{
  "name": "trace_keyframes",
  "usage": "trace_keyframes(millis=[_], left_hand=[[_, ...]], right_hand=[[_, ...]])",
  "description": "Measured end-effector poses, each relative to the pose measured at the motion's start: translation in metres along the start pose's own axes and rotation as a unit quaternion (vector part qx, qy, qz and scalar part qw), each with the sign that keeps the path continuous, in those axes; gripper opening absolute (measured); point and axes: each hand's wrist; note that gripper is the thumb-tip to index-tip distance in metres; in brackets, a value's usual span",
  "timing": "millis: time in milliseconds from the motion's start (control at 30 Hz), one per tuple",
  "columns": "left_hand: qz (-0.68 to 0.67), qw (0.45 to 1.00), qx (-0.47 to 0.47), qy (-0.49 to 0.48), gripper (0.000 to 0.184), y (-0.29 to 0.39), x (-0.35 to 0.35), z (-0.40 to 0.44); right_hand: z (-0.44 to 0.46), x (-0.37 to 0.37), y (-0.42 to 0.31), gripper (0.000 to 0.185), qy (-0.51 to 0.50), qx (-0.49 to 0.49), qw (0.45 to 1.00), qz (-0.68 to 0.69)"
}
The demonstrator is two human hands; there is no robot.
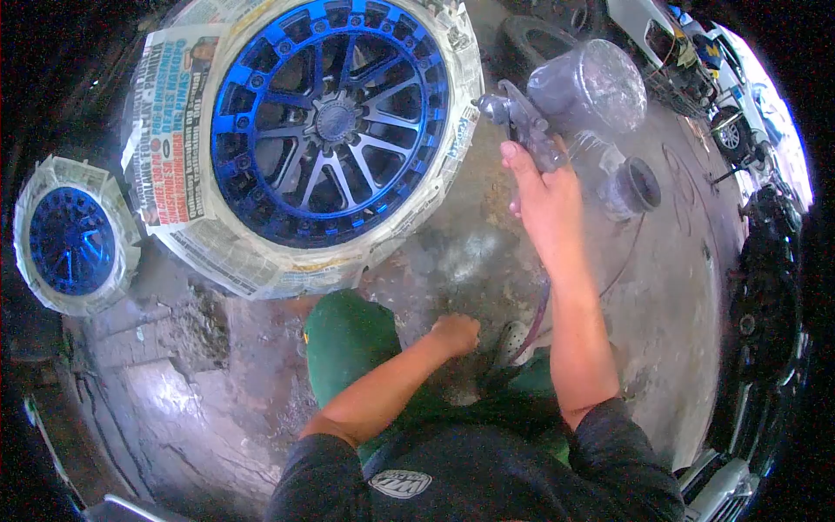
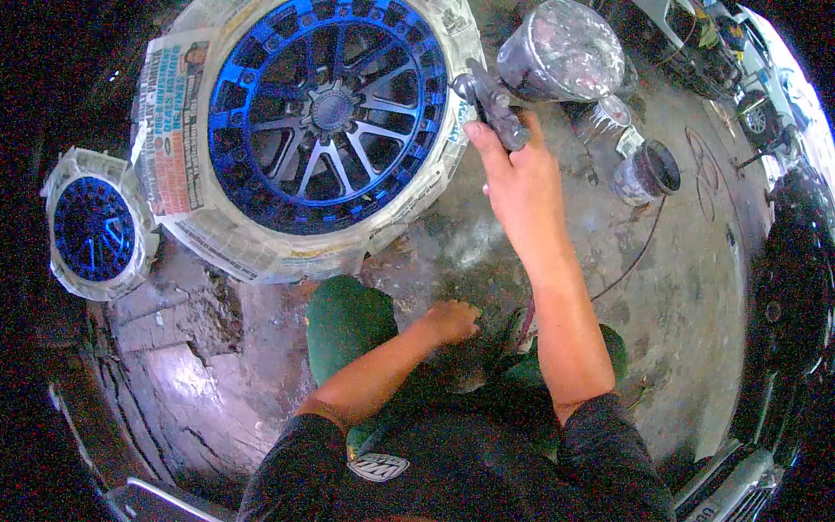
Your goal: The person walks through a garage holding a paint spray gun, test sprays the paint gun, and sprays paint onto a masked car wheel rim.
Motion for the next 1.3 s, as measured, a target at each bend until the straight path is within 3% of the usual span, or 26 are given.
trace_keyframes(millis=[100,200,300,400,500,700,800,1033,1133,1300], left_hand=[[-0.001,1.000,0.012,-0.002,0.040,0.002,0.005,-0.002],[-0.013,1.000,0.026,-0.003,0.038,0.002,0.009,-0.005],[-0.012,0.999,0.034,0.004,0.037,0.000,0.009,-0.007],[-0.009,0.999,0.034,0.014,0.037,-0.001,0.011,-0.009],[-0.006,0.999,0.034,0.013,0.036,0.001,0.014,-0.011],[0.004,1.000,0.019,0.013,0.038,-0.001,0.012,-0.010],[0.007,1.000,0.010,0.018,0.039,-0.005,0.006,-0.007],[0.001,1.000,0.013,0.016,0.039,-0.006,0.004,-0.004],[-0.014,0.999,0.033,0.023,0.035,0.001,0.011,-0.007],[-0.011,0.999,0.045,0.003,0.036,-0.003,0.014,-0.007]], right_hand=[[0.005,-0.009,0.009,0.047,0.004,0.076,0.997,-0.030],[-0.007,-0.012,-0.002,0.046,-0.092,-0.013,0.996,-0.007],[-0.009,-0.013,-0.005,0.046,-0.163,-0.039,0.986,0.013],[-0.009,-0.014,-0.007,0.045,-0.173,-0.033,0.983,0.053],[-0.007,-0.010,-0.009,0.034,-0.115,-0.045,0.992,0.023],[0.003,0.001,-0.012,0.042,-0.018,0.018,0.999,0.048],[0.001,0.000,-0.015,0.042,-0.014,0.004,0.999,0.040],[-0.008,-0.013,-0.004,0.052,-0.143,0.000,0.989,0.035],[-0.018,-0.015,-0.015,0.052,-0.153,0.012,0.988,-0.024],[-0.019,-0.014,-0.016,0.048,-0.108,0.076,0.991,-0.007]])
Point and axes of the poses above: each hand's wrist, its own z-axis towards the middle knuckle, its own x-axis out of the back of the hand, y = z × x, and after that the axes turned 11 degrees about -x, right-handed
